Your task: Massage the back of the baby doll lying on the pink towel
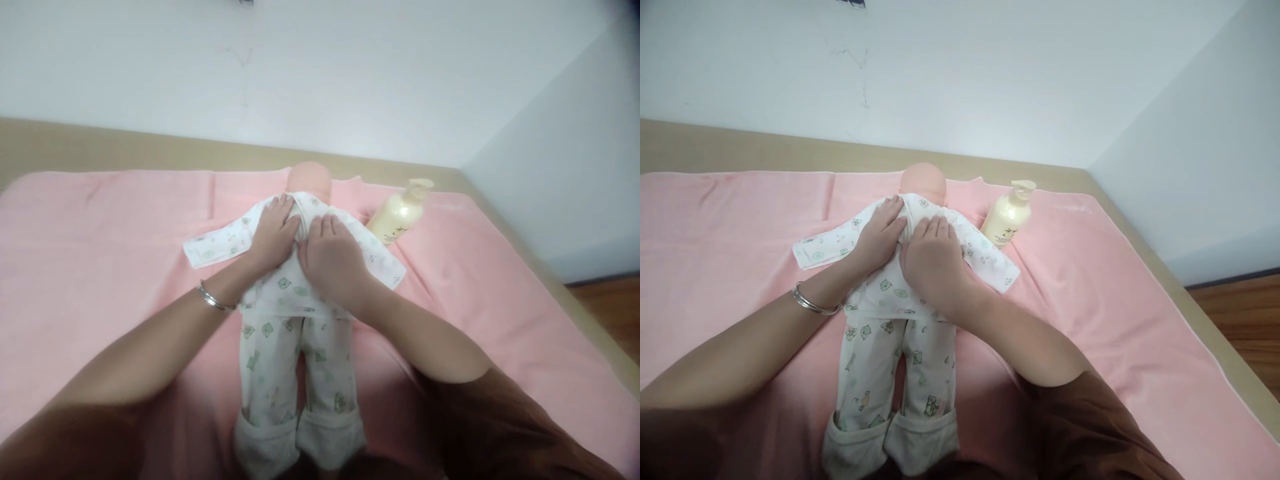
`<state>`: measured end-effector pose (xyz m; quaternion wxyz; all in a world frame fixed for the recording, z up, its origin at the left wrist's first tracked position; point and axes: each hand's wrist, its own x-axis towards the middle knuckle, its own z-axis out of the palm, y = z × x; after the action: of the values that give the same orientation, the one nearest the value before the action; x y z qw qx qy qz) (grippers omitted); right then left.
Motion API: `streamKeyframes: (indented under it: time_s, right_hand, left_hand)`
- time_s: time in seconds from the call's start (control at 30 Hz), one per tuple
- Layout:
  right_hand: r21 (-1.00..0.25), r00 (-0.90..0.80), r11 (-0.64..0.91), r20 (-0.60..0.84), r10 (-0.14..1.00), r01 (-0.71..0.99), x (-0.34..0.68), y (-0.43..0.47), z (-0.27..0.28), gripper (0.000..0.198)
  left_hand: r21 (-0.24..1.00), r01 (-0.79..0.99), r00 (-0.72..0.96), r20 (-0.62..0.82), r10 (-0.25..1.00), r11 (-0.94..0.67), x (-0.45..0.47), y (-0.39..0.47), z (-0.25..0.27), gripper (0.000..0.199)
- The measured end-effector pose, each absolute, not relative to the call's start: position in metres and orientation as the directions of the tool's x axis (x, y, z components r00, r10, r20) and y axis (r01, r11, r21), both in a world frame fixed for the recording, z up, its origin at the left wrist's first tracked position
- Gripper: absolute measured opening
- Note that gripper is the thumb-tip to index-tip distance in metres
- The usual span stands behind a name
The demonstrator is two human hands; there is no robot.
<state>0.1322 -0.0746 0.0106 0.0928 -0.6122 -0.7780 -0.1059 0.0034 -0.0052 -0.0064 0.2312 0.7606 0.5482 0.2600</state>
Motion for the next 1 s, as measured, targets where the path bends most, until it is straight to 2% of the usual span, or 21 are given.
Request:
streamKeyframes:
  time_s: [0.1,0.23,0.37,0.5,0.63,0.87,1.0]
  right_hand:
    - [0.046,-0.251,0.247,0.238,0.938,0.968,0.131,-0.078,0.014,0.060]
    - [-0.065,-0.251,0.272,0.232,0.940,0.960,0.141,-0.061,0.014,0.059]
    - [-0.142,-0.253,0.296,0.259,0.932,0.945,0.149,-0.043,0.006,0.064]
    - [-0.270,-0.226,0.293,0.253,0.941,0.917,0.154,-0.031,-0.003,0.071]
    - [-0.328,-0.209,0.295,0.274,0.939,0.897,0.158,-0.026,-0.007,0.073]
    - [-0.378,-0.171,0.310,0.358,0.918,0.872,0.156,-0.023,-0.011,0.050]
    - [-0.379,-0.190,0.337,0.374,0.908,0.862,0.159,-0.024,-0.005,0.047]
  left_hand:
    - [0.633,0.713,0.246,0.177,0.953,-0.301,0.005,-0.006,-0.009,0.066]
    - [0.658,0.687,0.217,0.220,0.951,-0.309,0.006,-0.008,-0.011,0.063]
    - [0.704,0.647,0.174,0.239,0.955,-0.293,0.005,-0.008,-0.013,0.061]
    - [0.721,0.629,0.161,0.248,0.955,-0.293,0.004,-0.007,-0.015,0.059]
    - [0.722,0.626,0.163,0.249,0.955,-0.295,0.003,-0.008,-0.016,0.059]
    - [0.730,0.616,0.151,0.260,0.954,-0.296,0.003,-0.009,-0.017,0.056]
    - [0.698,0.651,0.163,0.256,0.953,-0.299,0.003,-0.010,-0.016,0.056]
